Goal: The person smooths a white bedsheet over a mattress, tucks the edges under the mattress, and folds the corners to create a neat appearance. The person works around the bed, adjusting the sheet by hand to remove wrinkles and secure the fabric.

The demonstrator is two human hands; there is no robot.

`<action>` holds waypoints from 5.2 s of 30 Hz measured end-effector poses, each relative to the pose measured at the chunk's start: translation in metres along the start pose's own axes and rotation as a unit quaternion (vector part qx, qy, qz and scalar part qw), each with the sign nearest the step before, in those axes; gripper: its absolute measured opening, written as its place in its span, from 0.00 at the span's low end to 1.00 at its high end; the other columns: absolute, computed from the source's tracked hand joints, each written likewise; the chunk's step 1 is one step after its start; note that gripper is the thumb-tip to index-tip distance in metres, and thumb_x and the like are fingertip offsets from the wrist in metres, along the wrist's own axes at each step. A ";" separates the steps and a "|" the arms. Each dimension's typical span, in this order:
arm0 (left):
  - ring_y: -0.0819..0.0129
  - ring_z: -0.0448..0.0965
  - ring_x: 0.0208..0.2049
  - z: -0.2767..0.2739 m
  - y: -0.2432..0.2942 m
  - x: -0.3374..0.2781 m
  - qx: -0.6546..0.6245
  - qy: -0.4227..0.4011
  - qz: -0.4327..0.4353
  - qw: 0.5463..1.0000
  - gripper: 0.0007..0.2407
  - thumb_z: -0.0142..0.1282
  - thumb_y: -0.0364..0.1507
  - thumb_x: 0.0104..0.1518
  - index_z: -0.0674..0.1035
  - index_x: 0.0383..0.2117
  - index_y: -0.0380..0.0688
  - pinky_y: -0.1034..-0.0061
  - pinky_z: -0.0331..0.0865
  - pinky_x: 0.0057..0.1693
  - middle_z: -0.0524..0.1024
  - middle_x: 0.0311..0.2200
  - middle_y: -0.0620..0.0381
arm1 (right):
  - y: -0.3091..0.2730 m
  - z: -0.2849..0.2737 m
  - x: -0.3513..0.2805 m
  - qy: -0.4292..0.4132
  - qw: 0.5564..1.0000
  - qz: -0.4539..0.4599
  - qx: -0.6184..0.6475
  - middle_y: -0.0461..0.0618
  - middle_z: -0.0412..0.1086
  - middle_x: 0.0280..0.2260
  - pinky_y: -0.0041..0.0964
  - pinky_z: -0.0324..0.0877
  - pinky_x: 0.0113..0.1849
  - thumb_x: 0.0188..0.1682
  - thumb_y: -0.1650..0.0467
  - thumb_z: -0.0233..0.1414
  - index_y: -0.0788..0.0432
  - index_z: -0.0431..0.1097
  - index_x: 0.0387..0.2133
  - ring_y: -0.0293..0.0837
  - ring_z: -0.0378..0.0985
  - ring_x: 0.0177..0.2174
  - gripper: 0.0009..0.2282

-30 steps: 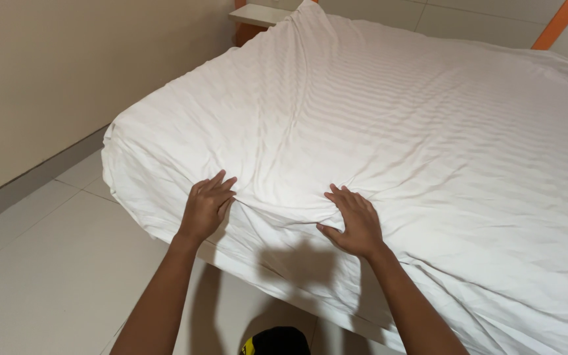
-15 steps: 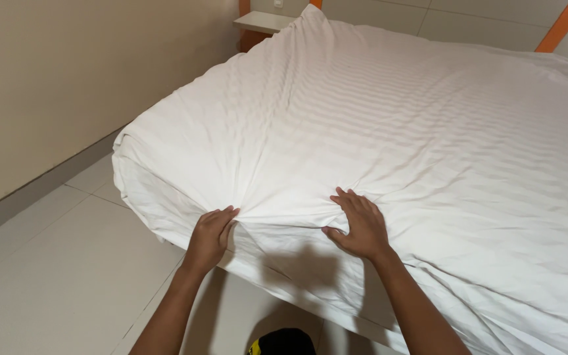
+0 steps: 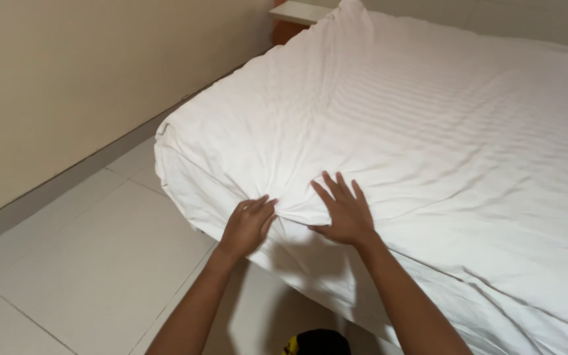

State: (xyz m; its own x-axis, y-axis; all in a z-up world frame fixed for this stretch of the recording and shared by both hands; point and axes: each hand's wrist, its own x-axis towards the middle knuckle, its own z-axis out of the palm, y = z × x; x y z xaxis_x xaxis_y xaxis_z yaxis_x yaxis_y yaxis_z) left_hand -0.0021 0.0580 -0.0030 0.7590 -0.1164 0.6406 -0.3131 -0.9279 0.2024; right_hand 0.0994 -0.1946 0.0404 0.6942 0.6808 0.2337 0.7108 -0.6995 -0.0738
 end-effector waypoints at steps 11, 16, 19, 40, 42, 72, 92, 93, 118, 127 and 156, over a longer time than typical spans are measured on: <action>0.55 0.63 0.67 -0.041 -0.049 0.035 0.183 -0.026 0.003 0.983 0.26 0.65 0.30 0.49 0.75 0.59 0.50 0.59 0.58 0.64 0.67 0.65 0.53 | -0.009 -0.008 0.002 -0.006 0.999 0.046 -0.003 0.41 0.40 0.72 0.52 0.36 0.66 0.37 0.53 0.65 0.37 0.47 0.68 0.45 0.37 0.70 0.45; 0.59 0.67 0.66 -0.025 -0.063 0.043 0.173 0.007 0.045 0.984 0.11 0.60 0.31 0.59 0.83 0.46 0.50 0.59 0.60 0.64 0.76 0.60 0.58 | -0.002 -0.007 0.000 0.004 0.999 0.053 0.002 0.40 0.42 0.71 0.52 0.37 0.66 0.37 0.54 0.66 0.37 0.48 0.67 0.45 0.40 0.69 0.44; 0.60 0.72 0.64 -0.034 -0.055 0.037 0.126 0.014 0.021 0.992 0.05 0.59 0.28 0.60 0.85 0.37 0.43 0.60 0.63 0.64 0.82 0.52 0.58 | 0.003 -0.001 0.001 0.018 0.999 0.043 0.008 0.41 0.44 0.70 0.52 0.39 0.66 0.37 0.54 0.65 0.38 0.48 0.67 0.46 0.42 0.69 0.44; 0.50 0.82 0.50 -0.026 -0.011 0.002 -0.028 0.126 -0.172 0.977 0.07 0.56 0.25 0.62 0.84 0.41 0.37 0.64 0.74 0.56 0.82 0.45 0.42 | -0.002 -0.007 0.010 0.087 0.995 0.016 0.036 0.53 0.52 0.66 0.59 0.44 0.63 0.32 0.45 0.63 0.52 0.56 0.65 0.54 0.51 0.66 0.47; 0.49 0.82 0.49 -0.028 -0.006 0.005 -0.011 0.115 -0.182 0.976 0.08 0.56 0.25 0.61 0.85 0.41 0.38 0.64 0.73 0.56 0.82 0.45 0.41 | -0.009 -0.020 0.014 0.044 0.996 0.027 0.077 0.56 0.48 0.67 0.58 0.41 0.65 0.31 0.41 0.62 0.54 0.54 0.66 0.55 0.47 0.67 0.51; 0.50 0.83 0.47 -0.034 0.009 0.008 -0.047 0.142 -0.282 0.948 0.08 0.55 0.24 0.62 0.85 0.43 0.37 0.65 0.75 0.54 0.82 0.47 0.43 | -0.063 0.004 0.140 -0.029 0.992 -0.103 0.072 0.58 0.33 0.72 0.60 0.28 0.65 0.32 0.34 0.51 0.50 0.45 0.70 0.57 0.30 0.70 0.55; 0.39 0.72 0.59 -0.061 -0.137 0.022 0.133 0.066 -0.142 0.979 0.20 0.62 0.24 0.52 0.76 0.53 0.34 0.55 0.69 0.61 0.72 0.59 0.37 | -0.076 0.028 0.164 0.096 0.986 -0.135 0.015 0.63 0.40 0.70 0.62 0.37 0.63 0.38 0.42 0.55 0.54 0.47 0.68 0.62 0.40 0.68 0.48; 0.38 0.72 0.59 -0.061 -0.143 0.025 0.151 0.055 -0.140 0.977 0.21 0.62 0.23 0.52 0.74 0.54 0.33 0.55 0.70 0.61 0.71 0.60 0.36 | -0.076 0.027 0.161 0.107 0.984 -0.144 0.019 0.63 0.41 0.69 0.63 0.39 0.63 0.38 0.43 0.56 0.54 0.48 0.68 0.63 0.43 0.67 0.48; 0.54 0.70 0.61 -0.084 -0.241 0.069 0.272 0.050 -0.165 0.947 0.17 0.52 0.26 0.61 0.78 0.57 0.55 0.59 0.63 0.59 0.71 0.63 0.57 | -0.091 0.030 0.172 0.158 0.977 -0.127 0.059 0.63 0.49 0.67 0.65 0.42 0.61 0.38 0.43 0.56 0.55 0.54 0.65 0.62 0.48 0.66 0.45; 0.62 0.77 0.55 -0.097 -0.258 0.077 0.282 0.062 -0.139 0.947 0.04 0.57 0.29 0.61 0.84 0.36 0.48 0.62 0.65 0.59 0.83 0.49 0.62 | -0.141 0.058 0.246 0.193 0.967 -0.140 0.094 0.64 0.49 0.69 0.69 0.41 0.63 0.46 0.45 0.53 0.61 0.55 0.66 0.63 0.47 0.68 0.42; 0.64 0.79 0.47 -0.134 -0.278 0.037 0.379 0.105 -0.078 0.916 0.09 0.59 0.19 0.50 0.84 0.37 0.43 0.62 0.68 0.53 0.84 0.47 0.61 | -0.203 0.048 0.282 0.266 0.925 -0.193 0.188 0.55 0.69 0.60 0.65 0.49 0.64 0.56 0.66 0.50 0.56 0.74 0.52 0.52 0.62 0.64 0.14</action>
State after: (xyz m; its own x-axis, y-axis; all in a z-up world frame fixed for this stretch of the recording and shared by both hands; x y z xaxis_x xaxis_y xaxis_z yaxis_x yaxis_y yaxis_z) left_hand 0.0362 0.3594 0.0637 0.6100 0.0352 0.7916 0.3360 -0.9162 -0.2182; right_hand 0.1564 0.1494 0.0745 0.2967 0.5904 0.7506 0.9531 -0.2323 -0.1940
